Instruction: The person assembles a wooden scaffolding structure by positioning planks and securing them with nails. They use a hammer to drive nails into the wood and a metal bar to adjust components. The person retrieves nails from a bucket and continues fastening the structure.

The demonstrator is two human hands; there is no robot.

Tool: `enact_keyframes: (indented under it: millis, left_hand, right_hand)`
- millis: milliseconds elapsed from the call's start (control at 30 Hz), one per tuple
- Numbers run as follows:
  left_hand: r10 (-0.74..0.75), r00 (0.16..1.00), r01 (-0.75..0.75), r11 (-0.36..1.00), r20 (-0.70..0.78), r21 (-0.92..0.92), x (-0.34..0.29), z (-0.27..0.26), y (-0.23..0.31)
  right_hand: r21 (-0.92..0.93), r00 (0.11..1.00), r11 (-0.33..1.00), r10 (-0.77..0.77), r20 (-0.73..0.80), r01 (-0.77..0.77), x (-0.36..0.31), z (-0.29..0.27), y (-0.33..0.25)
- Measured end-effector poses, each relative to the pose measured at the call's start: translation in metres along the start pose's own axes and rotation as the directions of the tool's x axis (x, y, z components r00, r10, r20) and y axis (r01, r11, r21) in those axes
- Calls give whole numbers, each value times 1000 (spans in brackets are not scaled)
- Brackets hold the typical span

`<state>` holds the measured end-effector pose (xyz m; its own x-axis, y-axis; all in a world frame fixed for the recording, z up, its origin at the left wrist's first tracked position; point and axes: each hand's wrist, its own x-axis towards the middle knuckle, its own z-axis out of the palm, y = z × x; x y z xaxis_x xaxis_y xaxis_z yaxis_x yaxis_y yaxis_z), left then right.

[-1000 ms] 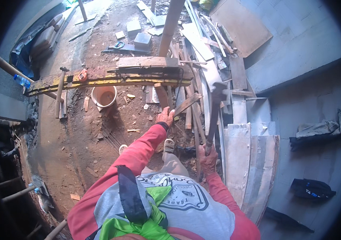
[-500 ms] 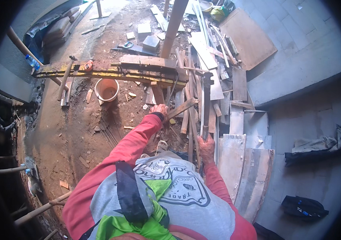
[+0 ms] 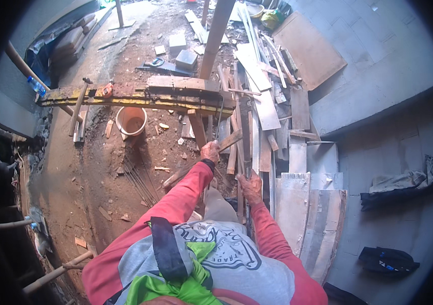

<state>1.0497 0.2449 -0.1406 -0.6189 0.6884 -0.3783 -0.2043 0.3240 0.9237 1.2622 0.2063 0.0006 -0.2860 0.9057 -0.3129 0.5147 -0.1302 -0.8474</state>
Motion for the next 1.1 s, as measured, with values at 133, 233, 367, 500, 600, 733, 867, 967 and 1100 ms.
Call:
enact_keyframes:
  millis: [133,233,367,500,600,733,867,967,1100]
  left_hand:
    - [137,982,-125,988,-133,94,-31,26,12]
    - [51,983,-41,997,-178,59,-34,47,9]
    - [149,951,-129,987,-272,92,-36,56,5]
    - [134,973,-41,901,-187,432,-31,3,13]
    - [375,903,-244,850,-211,466,-55,22,55]
    - [707,690,-660,703,-156,266,-140,10,199]
    - [746,663,-729,662,-62,175,-187,-45,257]
    - [774,605,-745,634,-189,208,-165,-82,252]
    - [576,795,-537,814,-190,222,-122,-133,197]
  right_hand:
    - [54,987,986,158,28,-159,-5,-17,0]
    - [1,995,997,81,53,-81,25,-34,12]
    - [-48,997,997,-52,57,55,64,-55,25]
    - [-46,998,998,-32,48,35,89,-66,0]
    - [22,988,988,-153,34,152,102,-60,-21]
    - [36,922,926,-368,-124,375,118,-50,-2]
    - [112,863,904,-348,-365,412,96,-56,-30]
    - [318,897,886,-202,-393,338,66,-71,-50]
    - [393,892,880,-70,-447,266,41,-74,-15]
